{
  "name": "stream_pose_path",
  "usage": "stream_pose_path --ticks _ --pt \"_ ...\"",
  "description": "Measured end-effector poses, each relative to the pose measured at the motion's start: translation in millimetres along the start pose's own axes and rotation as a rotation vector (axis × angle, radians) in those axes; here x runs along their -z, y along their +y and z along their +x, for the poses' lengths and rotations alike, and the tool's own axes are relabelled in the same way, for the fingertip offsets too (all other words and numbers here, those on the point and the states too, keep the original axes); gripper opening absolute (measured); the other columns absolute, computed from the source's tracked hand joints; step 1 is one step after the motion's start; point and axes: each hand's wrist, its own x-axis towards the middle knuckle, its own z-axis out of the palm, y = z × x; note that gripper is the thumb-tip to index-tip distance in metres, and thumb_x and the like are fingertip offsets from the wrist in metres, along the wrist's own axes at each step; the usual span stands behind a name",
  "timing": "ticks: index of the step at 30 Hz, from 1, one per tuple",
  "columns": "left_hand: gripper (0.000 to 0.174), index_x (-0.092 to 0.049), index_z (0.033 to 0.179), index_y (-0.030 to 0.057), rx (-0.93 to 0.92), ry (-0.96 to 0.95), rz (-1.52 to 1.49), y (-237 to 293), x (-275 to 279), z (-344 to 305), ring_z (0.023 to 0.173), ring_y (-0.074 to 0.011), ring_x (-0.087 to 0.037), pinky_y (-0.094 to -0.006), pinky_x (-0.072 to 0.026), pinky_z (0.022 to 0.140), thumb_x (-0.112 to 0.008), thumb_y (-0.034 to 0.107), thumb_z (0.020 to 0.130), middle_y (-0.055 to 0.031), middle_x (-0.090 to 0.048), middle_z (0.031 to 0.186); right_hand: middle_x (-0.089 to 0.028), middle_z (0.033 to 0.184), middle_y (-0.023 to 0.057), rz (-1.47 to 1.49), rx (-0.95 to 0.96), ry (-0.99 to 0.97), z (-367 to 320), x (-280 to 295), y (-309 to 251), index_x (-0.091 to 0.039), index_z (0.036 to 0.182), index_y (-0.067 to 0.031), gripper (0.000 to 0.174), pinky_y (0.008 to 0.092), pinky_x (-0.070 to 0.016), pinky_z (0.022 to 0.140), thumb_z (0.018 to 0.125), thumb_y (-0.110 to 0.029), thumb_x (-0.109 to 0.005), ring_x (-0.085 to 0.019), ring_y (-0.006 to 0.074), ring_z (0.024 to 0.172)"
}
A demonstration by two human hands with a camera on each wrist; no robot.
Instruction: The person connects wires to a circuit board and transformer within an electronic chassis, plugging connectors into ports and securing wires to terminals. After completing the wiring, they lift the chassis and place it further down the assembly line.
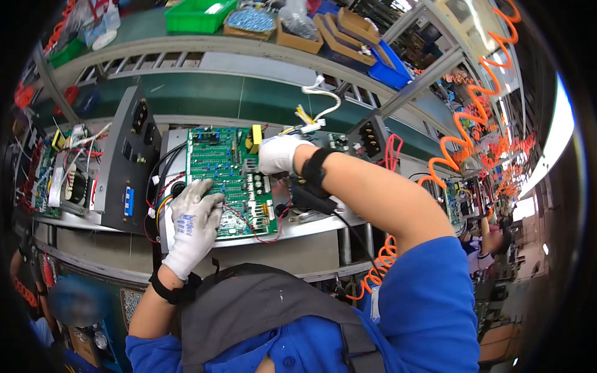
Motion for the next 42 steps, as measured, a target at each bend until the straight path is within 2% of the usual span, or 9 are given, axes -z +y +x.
stream_pose_path --ticks 4,8,10,18,19,22,24,30,42 --pt "0.012 -0.068 0.094 0.0078 0.067 -0.003 -0.087 0 13 1 0.109 -0.0297 -0.057 -0.0427 -0.0400 0.096 -0.062 0.007 0.083 -0.0113 -0.064 0.115 -0.068 0.076 0.0184 0.065 0.032 0.162 -26 8 11 -0.071 0.080 -0.0042 0.027 0.0443 -0.0523 0.068 0.080 -0.028 -0.057 -0.067 0.0352 0.073" --pt "0.030 -0.063 0.111 0.0074 -0.074 -0.062 0.087 19 29 16 0.110 -0.0303 -0.058 -0.0429 -0.0413 0.095 -0.061 0.006 0.081 -0.0131 -0.064 0.115 -0.068 0.081 0.0139 0.678 0.245 0.462 -77 27 21 -0.069 0.095 -0.0009 0.027 0.0383 -0.0509 0.066 0.089 -0.022 -0.054 -0.067 0.0278 0.072" --pt "0.038 -0.063 0.116 0.0074 -0.113 -0.113 0.181 20 22 21 0.110 -0.0323 -0.058 -0.0446 -0.0421 0.096 -0.058 0.003 0.079 -0.0147 -0.064 0.115 -0.067 0.083 0.0127 0.695 0.393 0.525 -97 26 17 -0.068 0.099 0.0010 0.028 0.0345 -0.0500 0.067 0.090 -0.023 -0.056 -0.065 0.0228 0.074" --pt "0.017 -0.072 0.092 0.0113 -0.210 -0.204 0.309 12 11 41 0.101 -0.0313 -0.061 -0.0440 -0.0441 0.086 -0.064 0.007 0.078 -0.0121 -0.066 0.107 -0.068 0.096 0.0127 0.939 0.316 0.312 -134 26 -3 -0.066 0.106 0.0028 0.025 0.0314 -0.0494 0.079 0.091 -0.015 -0.057 -0.063 0.0208 0.087" --pt "0.015 -0.071 0.091 0.0111 -0.199 -0.233 0.289 10 12 43 0.101 -0.0313 -0.061 -0.0444 -0.0436 0.086 -0.065 0.009 0.078 -0.0114 -0.066 0.107 -0.066 0.082 0.0088 0.898 0.401 0.390 -124 19 -1 -0.065 0.107 0.0019 0.024 0.0301 -0.0514 0.067 0.091 -0.016 -0.059 -0.064 0.0140 0.071" --pt "0.008 -0.069 0.086 0.0110 -0.185 -0.239 0.250 3 10 45 0.099 -0.0304 -0.059 -0.0438 -0.0416 0.086 -0.066 0.011 0.079 -0.0092 -0.064 0.102 -0.068 0.089 0.0189 0.704 0.439 0.478 -97 -2 -18 -0.064 0.110 0.0005 0.034 0.0378 -0.0536 0.071 0.087 -0.024 -0.062 -0.069 0.0267 0.076" --pt "0.008 -0.068 0.086 0.0113 -0.195 -0.235 0.243 -1 10 44 0.099 -0.0302 -0.059 -0.0432 -0.0413 0.086 -0.065 0.010 0.080 -0.0085 -0.064 0.100 -0.068 0.090 0.0182 0.554 0.303 0.319 -86 0 -39 -0.067 0.103 -0.0019 0.036 0.0412 -0.0506 0.078 0.083 -0.031 -0.066 -0.067 0.0323 0.091" --pt "0.016 -0.066 0.096 0.0066 -0.185 -0.229 0.139 -12 14 36 0.109 -0.0315 -0.057 -0.0438 -0.0402 0.095 -0.060 0.005 0.081 -0.0114 -0.064 0.113 -0.065 0.089 0.0117 -0.103 0.214 0.301 -56 -15 -84 -0.069 0.098 -0.0086 0.029 0.0450 -0.0436 0.078 0.081 -0.030 -0.062 -0.063 0.0287 0.091" --pt "0.018 -0.066 0.099 0.0071 -0.021 -0.108 0.053 3 15 32 0.101 -0.0308 -0.061 -0.0422 -0.0417 0.093 -0.063 0.010 0.082 -0.0128 -0.067 0.104 -0.065 0.084 0.0143 0.308 0.110 0.649 -55 -30 -83 -0.068 0.083 -0.0083 0.022 0.0468 -0.0460 0.074 0.080 -0.029 -0.062 -0.064 0.0316 0.082"
